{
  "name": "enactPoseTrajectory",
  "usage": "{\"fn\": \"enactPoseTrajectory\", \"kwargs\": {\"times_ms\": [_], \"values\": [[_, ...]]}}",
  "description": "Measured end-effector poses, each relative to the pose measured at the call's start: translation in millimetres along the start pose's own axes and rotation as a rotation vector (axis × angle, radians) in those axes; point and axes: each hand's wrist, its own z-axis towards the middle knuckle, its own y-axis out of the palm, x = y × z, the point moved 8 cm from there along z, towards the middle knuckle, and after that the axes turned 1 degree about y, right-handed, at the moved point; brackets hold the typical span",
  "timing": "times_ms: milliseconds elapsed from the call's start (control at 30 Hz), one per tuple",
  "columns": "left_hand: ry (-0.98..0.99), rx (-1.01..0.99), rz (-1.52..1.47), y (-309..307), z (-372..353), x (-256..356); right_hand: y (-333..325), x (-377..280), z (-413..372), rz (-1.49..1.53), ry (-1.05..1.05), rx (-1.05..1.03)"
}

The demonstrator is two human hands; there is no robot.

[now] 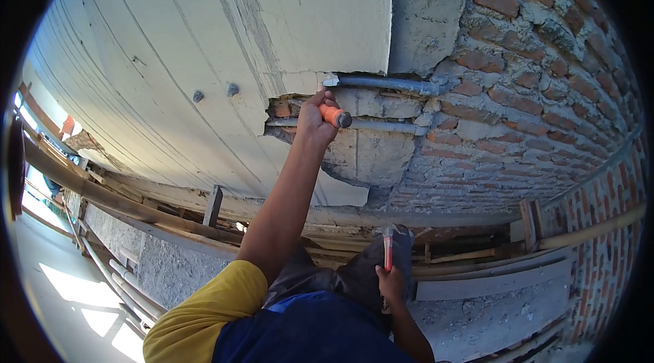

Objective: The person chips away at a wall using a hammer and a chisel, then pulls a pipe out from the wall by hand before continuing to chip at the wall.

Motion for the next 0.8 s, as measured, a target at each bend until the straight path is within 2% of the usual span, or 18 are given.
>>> {"fn": "enactPoseTrajectory", "kwargs": {"times_ms": [100,200,367,533,567,800], "values": [[-0.054,0.097,0.069,-19,7,-8,-5,-9,-7,0.018,0.129,-0.016],[-0.088,0.020,0.105,-28,0,-22,-10,-31,-17,0.062,0.198,-0.030],[-0.039,-0.007,0.130,-11,-26,-30,-12,-39,-19,0.088,0.157,-0.048],[0.057,-0.010,0.048,10,-11,-16,-12,-35,-19,0.081,0.166,-0.047],[0.057,0.056,0.032,8,-9,-14,-12,-35,-19,0.082,0.171,-0.048],[-0.009,0.049,0.020,6,-5,-20,-9,-32,-15,0.091,0.178,-0.073]]}}
